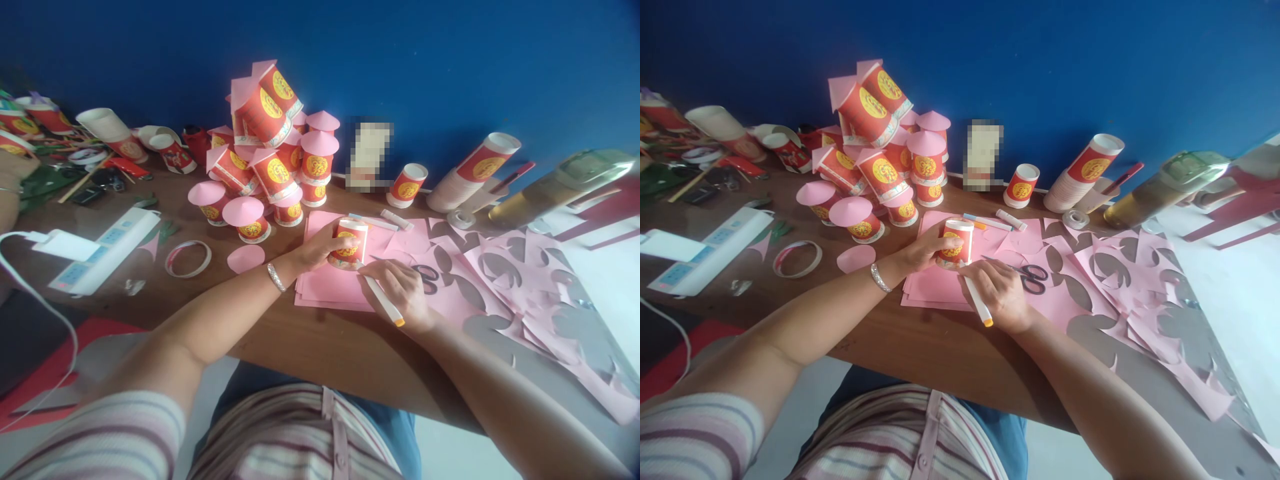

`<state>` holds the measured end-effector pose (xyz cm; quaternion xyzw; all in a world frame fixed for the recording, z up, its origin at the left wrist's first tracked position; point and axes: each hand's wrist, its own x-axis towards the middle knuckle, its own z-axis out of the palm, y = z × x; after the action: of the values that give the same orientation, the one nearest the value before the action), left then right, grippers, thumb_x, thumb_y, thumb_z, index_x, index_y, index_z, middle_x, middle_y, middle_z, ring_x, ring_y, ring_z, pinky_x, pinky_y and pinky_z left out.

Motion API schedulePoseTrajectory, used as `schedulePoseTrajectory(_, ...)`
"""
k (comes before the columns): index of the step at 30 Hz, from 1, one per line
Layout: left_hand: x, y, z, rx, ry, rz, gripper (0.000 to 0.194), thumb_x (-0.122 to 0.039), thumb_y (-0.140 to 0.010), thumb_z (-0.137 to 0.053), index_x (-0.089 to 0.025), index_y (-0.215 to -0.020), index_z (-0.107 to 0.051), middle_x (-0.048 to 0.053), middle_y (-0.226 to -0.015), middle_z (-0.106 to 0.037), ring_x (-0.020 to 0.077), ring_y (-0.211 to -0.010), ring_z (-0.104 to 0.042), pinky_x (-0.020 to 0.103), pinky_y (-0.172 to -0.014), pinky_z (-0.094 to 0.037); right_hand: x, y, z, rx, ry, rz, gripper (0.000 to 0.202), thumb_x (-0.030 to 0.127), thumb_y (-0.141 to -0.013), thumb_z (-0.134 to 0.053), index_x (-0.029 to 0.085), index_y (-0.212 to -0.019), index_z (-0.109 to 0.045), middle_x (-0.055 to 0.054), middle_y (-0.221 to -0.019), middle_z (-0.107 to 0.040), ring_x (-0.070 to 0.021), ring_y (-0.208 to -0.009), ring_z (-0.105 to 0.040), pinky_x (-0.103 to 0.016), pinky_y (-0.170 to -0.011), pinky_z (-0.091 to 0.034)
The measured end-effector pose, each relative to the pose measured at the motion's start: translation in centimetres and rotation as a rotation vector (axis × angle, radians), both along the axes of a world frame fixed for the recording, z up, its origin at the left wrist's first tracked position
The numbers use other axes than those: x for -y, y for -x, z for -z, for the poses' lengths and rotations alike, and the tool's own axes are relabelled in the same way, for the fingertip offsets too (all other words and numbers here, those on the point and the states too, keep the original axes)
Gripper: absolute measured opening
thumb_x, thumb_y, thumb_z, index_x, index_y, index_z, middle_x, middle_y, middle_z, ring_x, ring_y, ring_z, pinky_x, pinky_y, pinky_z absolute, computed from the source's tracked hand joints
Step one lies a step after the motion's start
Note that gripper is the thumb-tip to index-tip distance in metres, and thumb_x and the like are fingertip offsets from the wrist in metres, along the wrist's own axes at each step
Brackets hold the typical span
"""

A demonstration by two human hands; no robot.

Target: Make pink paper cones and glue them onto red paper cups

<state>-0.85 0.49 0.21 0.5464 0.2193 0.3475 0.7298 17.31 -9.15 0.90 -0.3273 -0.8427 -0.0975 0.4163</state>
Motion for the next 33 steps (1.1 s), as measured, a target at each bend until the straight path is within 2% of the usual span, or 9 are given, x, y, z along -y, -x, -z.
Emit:
schedulePoseTrajectory(10,-0.07,-0.06,0.16,0.012,0.023,0.005,0.043,-0.036,-0.077,-0.077,-0.015,-0.111,-0.060,0.004,-0.090,-0.066,0.0146,-0.079,-0.063,0.027,-0.071,-0.050,0.01,0.11,0.02,0.005,0.004,0.016,0.019,0.006,-0.091,-0.062,0.021,-0.103,-0.058,-0.001,-0.077,-0.071,-0.0145,-0.064,-0.067,-0.028,-0.064,-0.053)
schedulePoseTrajectory(19,0.21,0.01,-0.34,-0.010,0.003,-0.004,0.042,-0.036,-0.078,-0.076,-0.014,-0.109,-0.059,0.004,-0.089,-0.065,0.0145,-0.079,-0.062,0.025,-0.068,-0.049,0.15,0.16,-0.01,0.006,0.008,0.007,0.019,0.006,-0.090,-0.064,0.020,-0.102,-0.059,-0.002,-0.077,-0.071,-0.0159,-0.064,-0.067,-0.029,-0.064,-0.053)
schedulePoseTrajectory(27,0.10,0.03,0.04,-0.003,0.010,-0.015,0.043,-0.037,-0.077,-0.076,-0.015,-0.111,-0.058,0.004,-0.093,-0.066,0.0148,-0.081,-0.063,0.027,-0.071,-0.049,0.22,0.27,-0.07,0.010,0.008,0.010,0.018,0.006,-0.089,-0.063,0.020,-0.099,-0.059,-0.001,-0.075,-0.071,-0.0155,-0.063,-0.066,-0.029,-0.063,-0.054)
schedulePoseTrajectory(33,0.08,-0.04,0.03,0.022,0.002,0.002,0.042,-0.037,-0.077,-0.077,-0.016,-0.107,-0.057,0.003,-0.087,-0.065,0.0140,-0.077,-0.061,0.026,-0.068,-0.048,0.46,0.30,0.09,0.045,0.037,-0.038,0.016,0.007,-0.089,-0.061,0.021,-0.097,-0.059,0.000,-0.074,-0.070,-0.0146,-0.063,-0.065,-0.028,-0.061,-0.052)
